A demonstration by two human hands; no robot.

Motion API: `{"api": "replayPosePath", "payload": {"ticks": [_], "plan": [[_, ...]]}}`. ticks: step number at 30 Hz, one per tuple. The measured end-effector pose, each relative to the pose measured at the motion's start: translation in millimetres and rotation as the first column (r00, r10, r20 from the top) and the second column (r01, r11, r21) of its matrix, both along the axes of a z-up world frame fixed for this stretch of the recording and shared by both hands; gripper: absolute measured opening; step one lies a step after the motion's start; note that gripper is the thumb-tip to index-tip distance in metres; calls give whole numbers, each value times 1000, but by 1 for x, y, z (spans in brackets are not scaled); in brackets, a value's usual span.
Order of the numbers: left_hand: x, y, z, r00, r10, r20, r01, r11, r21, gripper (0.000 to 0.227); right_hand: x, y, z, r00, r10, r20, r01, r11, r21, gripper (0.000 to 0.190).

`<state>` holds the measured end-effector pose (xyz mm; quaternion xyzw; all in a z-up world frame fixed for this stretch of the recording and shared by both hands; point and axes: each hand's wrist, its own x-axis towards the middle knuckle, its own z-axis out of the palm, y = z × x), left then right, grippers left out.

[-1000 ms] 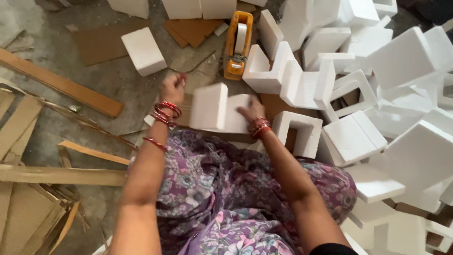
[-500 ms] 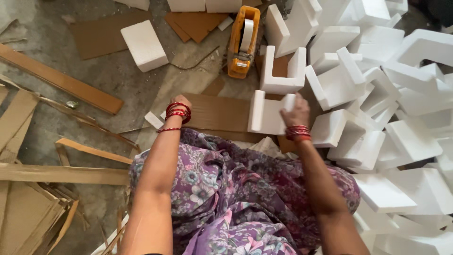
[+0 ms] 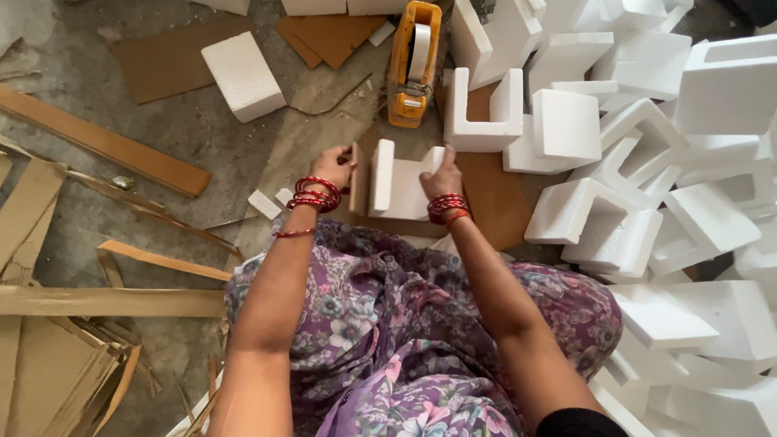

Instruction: The person assembles protective packaging by placing white foam pieces into a cardboard box and securing them with tape. The person repeats this process with multiple foam pieces and cardboard sheets.

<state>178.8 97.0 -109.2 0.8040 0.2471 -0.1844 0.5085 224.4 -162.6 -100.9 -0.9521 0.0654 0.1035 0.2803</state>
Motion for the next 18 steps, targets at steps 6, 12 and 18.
{"api": "replayPosePath", "payload": {"ticks": [6,12,18], "plan": [[-3,-18,19,972,-191,136,191,981,19,73,-5,19,-3,998,45,-44,-42,997,67,85],[-11,-35,-9,982,-138,126,125,986,106,98,17,-33,-28,985,95,-144,-33,922,386,69],[-5,-22,-19,981,-176,75,166,977,133,108,-7,-120,-91,989,-116,-91,111,992,-57,34]]}}
